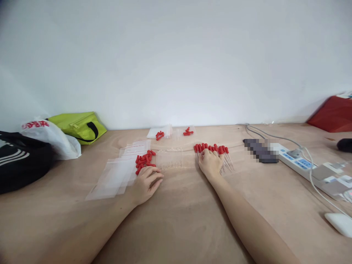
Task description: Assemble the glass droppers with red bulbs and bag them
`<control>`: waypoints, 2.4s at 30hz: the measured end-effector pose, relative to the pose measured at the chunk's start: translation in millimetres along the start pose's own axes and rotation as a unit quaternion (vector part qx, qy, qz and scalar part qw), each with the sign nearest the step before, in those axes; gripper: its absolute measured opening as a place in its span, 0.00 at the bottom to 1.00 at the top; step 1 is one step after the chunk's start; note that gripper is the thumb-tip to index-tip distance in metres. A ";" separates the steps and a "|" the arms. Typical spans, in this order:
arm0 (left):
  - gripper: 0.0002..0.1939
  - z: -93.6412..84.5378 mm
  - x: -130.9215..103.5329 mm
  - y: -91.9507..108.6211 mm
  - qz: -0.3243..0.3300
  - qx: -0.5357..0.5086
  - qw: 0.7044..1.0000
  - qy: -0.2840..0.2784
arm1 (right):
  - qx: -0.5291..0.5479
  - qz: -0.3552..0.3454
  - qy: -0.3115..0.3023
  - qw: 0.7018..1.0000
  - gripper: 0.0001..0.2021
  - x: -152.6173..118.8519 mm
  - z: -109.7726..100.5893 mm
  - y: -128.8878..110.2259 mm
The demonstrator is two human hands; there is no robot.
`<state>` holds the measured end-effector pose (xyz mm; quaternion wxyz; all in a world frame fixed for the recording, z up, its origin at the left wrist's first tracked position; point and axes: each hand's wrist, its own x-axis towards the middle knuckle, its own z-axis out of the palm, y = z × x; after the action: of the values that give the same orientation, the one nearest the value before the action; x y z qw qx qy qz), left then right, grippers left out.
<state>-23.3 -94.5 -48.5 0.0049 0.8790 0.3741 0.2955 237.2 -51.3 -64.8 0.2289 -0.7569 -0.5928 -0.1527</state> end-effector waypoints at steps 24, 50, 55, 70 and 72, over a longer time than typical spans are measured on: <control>0.09 -13.8 83.1 -62.3 -0.217 0.168 0.950 -0.149 | 0.047 0.009 -0.280 0.959 0.12 22.5 -19.1 -71.1; 0.09 -3.4 19.8 -12.4 -0.205 -0.366 0.907 0.031 | 0.125 -0.110 -0.218 0.962 0.13 11.3 -42.3 -64.9; 0.11 3.4 9.4 -2.2 -0.269 -0.418 0.866 0.044 | 0.239 -0.275 -0.100 0.926 0.07 -29.7 -24.7 -46.8; 0.10 6.2 1.7 -6.4 -0.147 -0.222 0.964 -0.013 | 0.338 -0.324 -0.107 0.877 0.06 -50.5 -18.6 -41.4; 0.09 5.0 2.8 -5.4 -0.139 -0.229 0.963 -0.011 | 0.342 -0.327 -0.109 0.874 0.08 -50.4 -18.8 -41.6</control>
<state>-22.7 -87.8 -52.4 0.2512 0.7968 0.4149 0.3603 185.1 -94.9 -67.2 0.3447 -0.4058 -0.8430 0.0766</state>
